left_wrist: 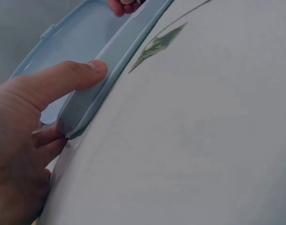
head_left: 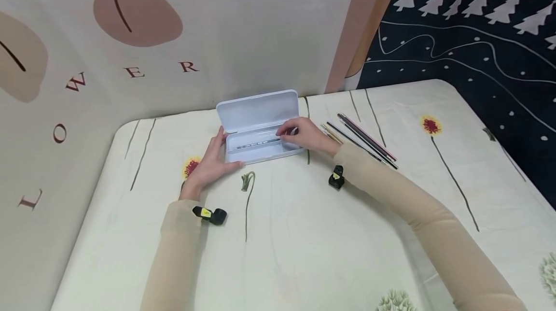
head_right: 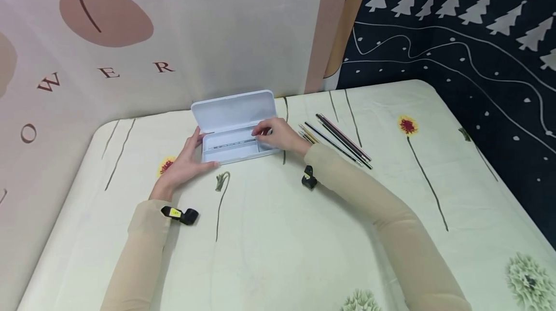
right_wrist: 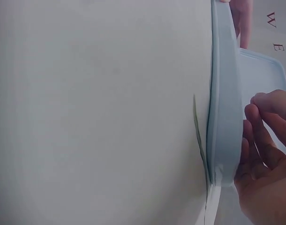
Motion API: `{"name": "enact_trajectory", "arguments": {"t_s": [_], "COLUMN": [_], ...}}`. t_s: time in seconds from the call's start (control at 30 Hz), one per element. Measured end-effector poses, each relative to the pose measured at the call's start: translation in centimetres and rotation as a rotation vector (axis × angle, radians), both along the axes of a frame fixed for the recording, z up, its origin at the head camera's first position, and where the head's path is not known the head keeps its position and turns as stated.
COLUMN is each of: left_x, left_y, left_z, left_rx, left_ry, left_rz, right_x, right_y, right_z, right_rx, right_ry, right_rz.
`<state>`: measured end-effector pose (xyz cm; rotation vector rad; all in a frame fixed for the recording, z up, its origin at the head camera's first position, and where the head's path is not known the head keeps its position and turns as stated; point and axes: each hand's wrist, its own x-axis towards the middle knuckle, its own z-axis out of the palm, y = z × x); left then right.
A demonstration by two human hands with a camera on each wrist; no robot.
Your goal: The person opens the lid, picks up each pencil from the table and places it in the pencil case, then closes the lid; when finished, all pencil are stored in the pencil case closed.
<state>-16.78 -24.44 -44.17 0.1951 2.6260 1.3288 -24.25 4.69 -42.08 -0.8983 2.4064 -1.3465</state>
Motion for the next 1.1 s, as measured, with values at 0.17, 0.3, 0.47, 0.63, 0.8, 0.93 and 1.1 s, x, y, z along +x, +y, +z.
{"name": "enact_trajectory", "arguments": {"t_s": [0.17, 0.3, 0.47, 0.63, 0.8, 0.93, 1.1], "left_x": [-0.1, -0.1, -0.1, -0.1, -0.1, -0.1, 0.3], "left_y": [0.0, 0.0, 0.0, 0.0, -0.1, -0.2, 0.1], "left_z": [-0.1, -0.1, -0.1, -0.2, -0.4, -0.4, 0.3], "left_rx": [-0.010, -0.018, -0.025, 0.000, 0.032, 0.039, 0.050], "left_ry": [-0.008, -0.013, -0.008, 0.010, 0.027, 0.025, 0.011], "left_rz": [0.006, 0.008, 0.009, 0.001, -0.008, -0.011, -0.014], "right_x": [0.4, 0.6, 0.7, 0.6, 0.6, 0.5, 0.6], "right_y": [1.1, 2.0, 3.0, 4.0, 5.1, 6.0, 7.3], "right_z": [0.3, 0.5, 0.7, 0.7, 0.6, 0.6, 0.7], "right_rx": [-0.013, -0.042, -0.051, -0.037, -0.022, -0.014, 0.029], "right_ry": [-0.018, -0.030, -0.018, 0.000, -0.021, -0.032, -0.056], "right_rz": [-0.031, -0.042, -0.042, -0.050, -0.073, -0.088, -0.122]}}
